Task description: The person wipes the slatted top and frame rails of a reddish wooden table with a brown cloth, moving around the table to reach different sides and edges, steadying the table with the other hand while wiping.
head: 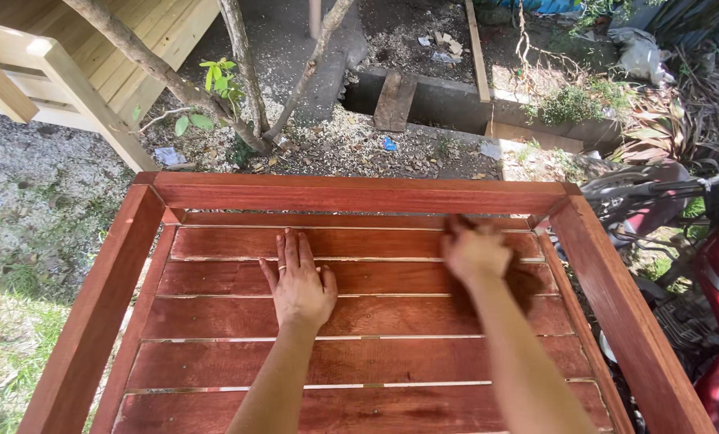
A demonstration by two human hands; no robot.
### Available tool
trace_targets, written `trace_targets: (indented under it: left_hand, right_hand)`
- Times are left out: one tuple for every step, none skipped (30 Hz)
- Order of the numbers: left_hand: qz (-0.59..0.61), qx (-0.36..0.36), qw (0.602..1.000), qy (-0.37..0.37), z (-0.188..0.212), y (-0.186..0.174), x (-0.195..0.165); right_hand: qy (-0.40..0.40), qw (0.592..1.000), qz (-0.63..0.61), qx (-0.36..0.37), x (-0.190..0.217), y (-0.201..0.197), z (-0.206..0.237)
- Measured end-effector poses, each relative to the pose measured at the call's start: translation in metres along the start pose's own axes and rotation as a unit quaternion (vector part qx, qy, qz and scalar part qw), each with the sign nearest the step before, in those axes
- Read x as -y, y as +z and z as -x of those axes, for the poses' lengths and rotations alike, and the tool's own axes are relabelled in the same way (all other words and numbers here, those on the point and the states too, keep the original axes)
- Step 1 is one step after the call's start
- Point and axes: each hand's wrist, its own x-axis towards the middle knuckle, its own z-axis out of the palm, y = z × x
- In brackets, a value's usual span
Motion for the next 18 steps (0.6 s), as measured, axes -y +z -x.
trace_targets:
  left_hand:
    - [0.001,0.004,1.0,0.0,0.003,-0.002,-0.007]
    - [-0.013,0.017,1.0,-0.001,0.005,-0.004,-0.014]
    - [-0.028,0.029,0.999,-0.003,0.008,-0.008,-0.02]
    - [-0.043,0.04,0.998,-0.005,0.011,-0.011,-0.027]
    - [-0.056,0.055,0.997,0.0,0.013,-0.013,-0.035]
    - [-0.07,0.07,0.995,0.004,0.016,-0.015,-0.043]
    - [-0.086,0.085,0.993,0.007,0.019,-0.017,-0.05]
    - [-0.093,0.09,0.992,0.003,0.022,-0.018,-0.057]
    - [-0.1,0.094,0.991,0.001,0.025,-0.019,-0.064]
    - [-0.107,0.098,0.989,-0.002,0.027,-0.019,-0.07]
    - [-0.101,0.086,0.991,0.004,0.03,-0.018,-0.077]
    - [-0.095,0.075,0.993,0.008,0.036,-0.018,-0.083]
    - [-0.09,0.064,0.994,0.012,0.041,-0.018,-0.089]
    - [-0.101,0.065,0.993,0.013,0.047,-0.018,-0.095]
    - [-0.11,0.065,0.992,0.013,0.052,-0.019,-0.102]
    - [-0.119,0.063,0.991,0.012,0.053,-0.02,-0.113]
    - [-0.107,0.041,0.993,0.007,0.053,-0.02,-0.126]
    - [-0.096,0.022,0.995,0.003,0.042,-0.021,-0.143]
  right_hand:
    - [0.023,1.0,-0.001,-0.021,-0.028,-0.004,-0.006]
    - [0.038,0.999,0.002,-0.032,-0.053,-0.008,-0.011]
    - [0.052,0.998,0.005,-0.042,-0.073,-0.011,-0.015]
    - [0.066,0.996,0.008,-0.053,-0.088,-0.013,-0.019]
    - [0.077,0.997,0.006,-0.023,-0.095,-0.015,-0.022]
    - [0.087,0.996,0.004,0.009,-0.095,-0.017,-0.024]
    - [0.095,0.995,0.001,0.041,-0.088,-0.018,-0.023]
    - [0.066,0.997,-0.007,0.039,-0.077,-0.018,-0.018]
    - [0.038,0.999,-0.017,0.035,-0.06,-0.018,-0.011]
    - [0.019,0.997,-0.015,0.067,-0.037,-0.019,-0.004]
    - [-0.055,0.998,-0.039,-0.002,-0.016,-0.019,0.008]
    - [-0.08,0.996,-0.009,0.03,0.006,-0.02,0.018]
    - [-0.125,0.992,-0.004,0.034,0.022,-0.02,0.029]
    - [-0.162,0.987,-0.017,0.004,0.028,-0.018,0.042]
    - [-0.199,0.979,-0.03,-0.027,0.028,-0.019,0.048]
    - [-0.202,0.978,-0.042,-0.034,0.023,-0.024,0.041]
    - [-0.204,0.977,-0.056,-0.042,0.011,-0.028,0.037]
    - [-0.204,0.975,-0.07,-0.048,-0.005,-0.031,0.03]
